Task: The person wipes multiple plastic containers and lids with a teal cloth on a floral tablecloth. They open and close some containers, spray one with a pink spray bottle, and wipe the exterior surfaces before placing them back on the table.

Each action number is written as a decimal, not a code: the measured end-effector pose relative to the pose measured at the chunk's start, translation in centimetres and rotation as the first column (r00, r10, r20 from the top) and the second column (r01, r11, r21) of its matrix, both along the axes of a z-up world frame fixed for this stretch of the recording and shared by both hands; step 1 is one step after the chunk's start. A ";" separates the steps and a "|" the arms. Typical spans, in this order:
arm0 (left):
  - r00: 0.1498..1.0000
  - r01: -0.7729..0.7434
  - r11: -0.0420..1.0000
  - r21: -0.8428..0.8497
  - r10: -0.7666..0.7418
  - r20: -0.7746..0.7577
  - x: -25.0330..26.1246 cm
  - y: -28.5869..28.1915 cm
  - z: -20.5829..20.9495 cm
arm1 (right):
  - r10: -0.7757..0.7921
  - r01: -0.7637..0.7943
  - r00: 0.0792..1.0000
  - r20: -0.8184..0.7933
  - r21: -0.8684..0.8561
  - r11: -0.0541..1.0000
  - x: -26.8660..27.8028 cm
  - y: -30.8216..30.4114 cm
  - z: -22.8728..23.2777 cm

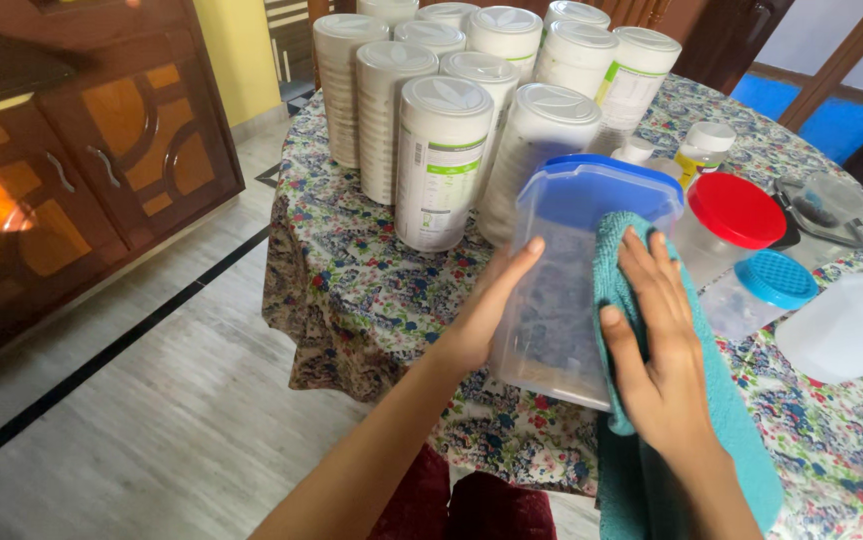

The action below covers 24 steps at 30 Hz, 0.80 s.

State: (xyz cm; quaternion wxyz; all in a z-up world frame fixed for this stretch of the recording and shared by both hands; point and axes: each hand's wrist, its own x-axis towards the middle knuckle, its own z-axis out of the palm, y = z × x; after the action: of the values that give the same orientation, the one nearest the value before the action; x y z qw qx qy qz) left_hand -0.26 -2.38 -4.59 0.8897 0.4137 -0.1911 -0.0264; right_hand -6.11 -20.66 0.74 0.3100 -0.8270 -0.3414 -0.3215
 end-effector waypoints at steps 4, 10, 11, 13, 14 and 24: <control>0.989 0.090 0.996 0.003 -0.090 0.114 -0.6 0.2 -1.2 | 0.009 0.000 0.996 0.084 -0.104 0.995 -0.8 0.6 0.8; 0.993 -0.006 1.000 -0.012 0.004 -0.115 0.7 -0.5 -1.8 | -0.020 0.027 0.999 0.032 -0.214 0.976 -2.8 1.5 0.5; 0.990 -0.013 1.000 -0.022 0.010 -0.140 1.0 -0.6 -2.0 | -0.019 0.027 0.999 0.034 -0.234 0.972 -2.8 1.6 0.5; 0.981 -0.033 0.999 -0.038 0.025 -0.191 1.6 -0.7 -2.3 | -0.014 0.023 0.999 0.036 -0.271 0.962 -2.8 1.9 0.4; 0.987 -0.017 0.998 -0.054 0.008 -0.162 1.8 -0.7 -2.6 | -0.013 0.021 0.999 0.032 -0.281 0.960 -2.5 1.9 0.5; 0.992 0.023 0.998 -0.056 -0.029 -0.121 1.6 -0.8 -2.0 | -0.114 0.126 0.991 0.074 -0.176 0.976 4.8 2.4 2.9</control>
State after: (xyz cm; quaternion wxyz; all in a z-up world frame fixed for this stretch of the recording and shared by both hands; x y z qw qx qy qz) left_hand 1.37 -3.21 -6.57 0.9102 0.3845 -0.1425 -0.0580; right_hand -1.29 -18.24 3.61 0.2029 -0.8602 -0.3281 -0.3335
